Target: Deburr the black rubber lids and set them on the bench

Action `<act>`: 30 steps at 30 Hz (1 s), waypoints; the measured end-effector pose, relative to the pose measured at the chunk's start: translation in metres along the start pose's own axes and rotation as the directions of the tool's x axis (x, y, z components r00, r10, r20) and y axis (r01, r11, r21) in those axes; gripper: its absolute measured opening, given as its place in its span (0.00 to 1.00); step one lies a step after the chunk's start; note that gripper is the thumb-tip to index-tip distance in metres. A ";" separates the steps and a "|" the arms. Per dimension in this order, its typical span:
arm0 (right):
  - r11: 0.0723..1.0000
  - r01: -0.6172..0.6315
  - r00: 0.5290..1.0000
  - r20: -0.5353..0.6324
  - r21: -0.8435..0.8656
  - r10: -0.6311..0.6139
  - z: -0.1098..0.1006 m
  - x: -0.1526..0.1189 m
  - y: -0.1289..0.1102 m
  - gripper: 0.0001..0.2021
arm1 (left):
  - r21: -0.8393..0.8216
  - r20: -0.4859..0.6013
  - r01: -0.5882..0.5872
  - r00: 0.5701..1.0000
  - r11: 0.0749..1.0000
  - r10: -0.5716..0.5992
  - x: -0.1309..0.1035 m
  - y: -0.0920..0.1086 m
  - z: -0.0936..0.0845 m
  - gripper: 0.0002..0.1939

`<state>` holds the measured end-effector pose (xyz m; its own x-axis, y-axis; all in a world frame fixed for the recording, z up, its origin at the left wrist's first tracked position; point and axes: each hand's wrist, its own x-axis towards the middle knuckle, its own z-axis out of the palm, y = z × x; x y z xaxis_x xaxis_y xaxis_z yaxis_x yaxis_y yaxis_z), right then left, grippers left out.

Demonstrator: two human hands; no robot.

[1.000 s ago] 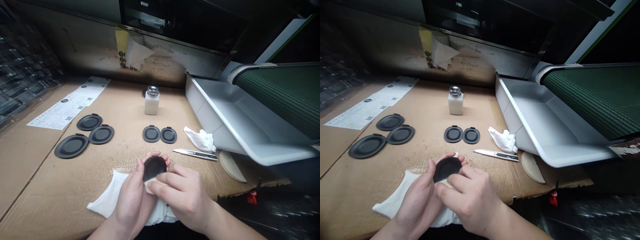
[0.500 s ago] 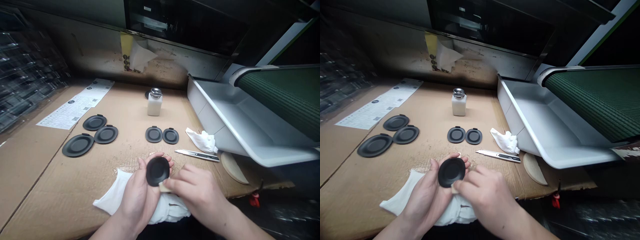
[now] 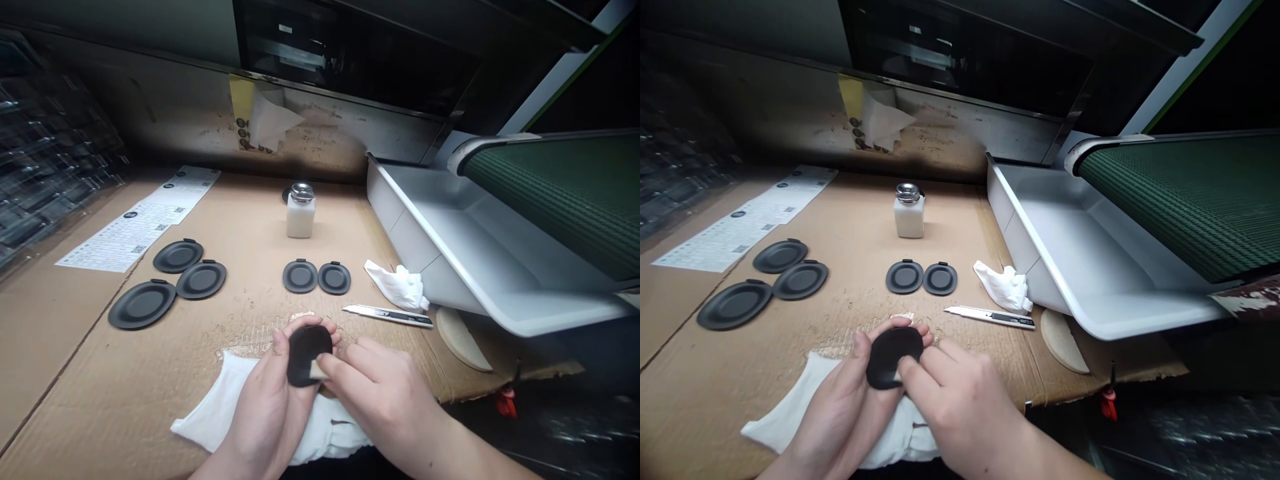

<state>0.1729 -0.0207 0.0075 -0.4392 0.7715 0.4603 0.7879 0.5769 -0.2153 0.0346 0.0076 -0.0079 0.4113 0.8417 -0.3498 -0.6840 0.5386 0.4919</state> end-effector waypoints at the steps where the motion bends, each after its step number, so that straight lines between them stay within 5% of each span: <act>1: 0.996 0.042 0.999 -0.001 -0.081 -0.042 -0.004 0.001 0.004 0.10 | 0.011 0.004 -0.003 1.000 1.000 0.003 0.001 0.000 0.001 0.21; 5: 0.924 0.206 0.969 -0.063 -0.322 -0.238 -0.008 0.014 0.014 0.09 | 0.023 -0.006 -0.015 1.000 1.000 0.015 0.002 0.001 0.001 0.18; 8: 0.913 0.244 0.951 -0.102 -0.326 -0.291 -0.004 0.021 0.019 0.09 | 0.006 -0.035 -0.023 0.999 1.000 0.023 0.001 0.001 0.000 0.18; 11: 0.992 0.066 0.976 -0.198 -0.105 -0.085 -0.005 0.016 0.027 0.09 | -0.025 -0.091 -0.017 0.996 1.000 0.015 0.001 0.001 0.000 0.18; 15: 0.978 -0.191 0.920 -0.332 0.087 0.210 -0.010 0.006 0.025 0.11 | -0.064 -0.096 0.008 0.995 0.998 -0.014 0.001 0.002 0.001 0.19; 20: 0.988 -0.142 0.956 -0.253 0.052 0.151 0.010 0.012 -0.008 0.10 | -0.097 -0.050 0.008 0.999 0.995 -0.013 0.001 0.001 -0.001 0.20; 24: 0.988 -0.140 0.939 -0.324 -0.064 0.112 0.026 0.029 -0.020 0.09 | -0.115 -0.024 -0.021 1.000 0.993 0.018 0.000 -0.001 0.000 0.17; 30: 0.961 -0.152 0.915 -0.334 0.232 0.226 0.017 0.030 -0.014 0.09 | -0.052 0.036 -0.104 0.994 0.993 0.106 -0.003 -0.011 -0.005 0.24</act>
<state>0.1416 -0.0012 0.0100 -0.0801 0.7468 0.6602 0.7239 0.4989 -0.4765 0.0381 -0.0012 -0.0165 0.3580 0.8948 -0.2667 -0.7536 0.4455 0.4834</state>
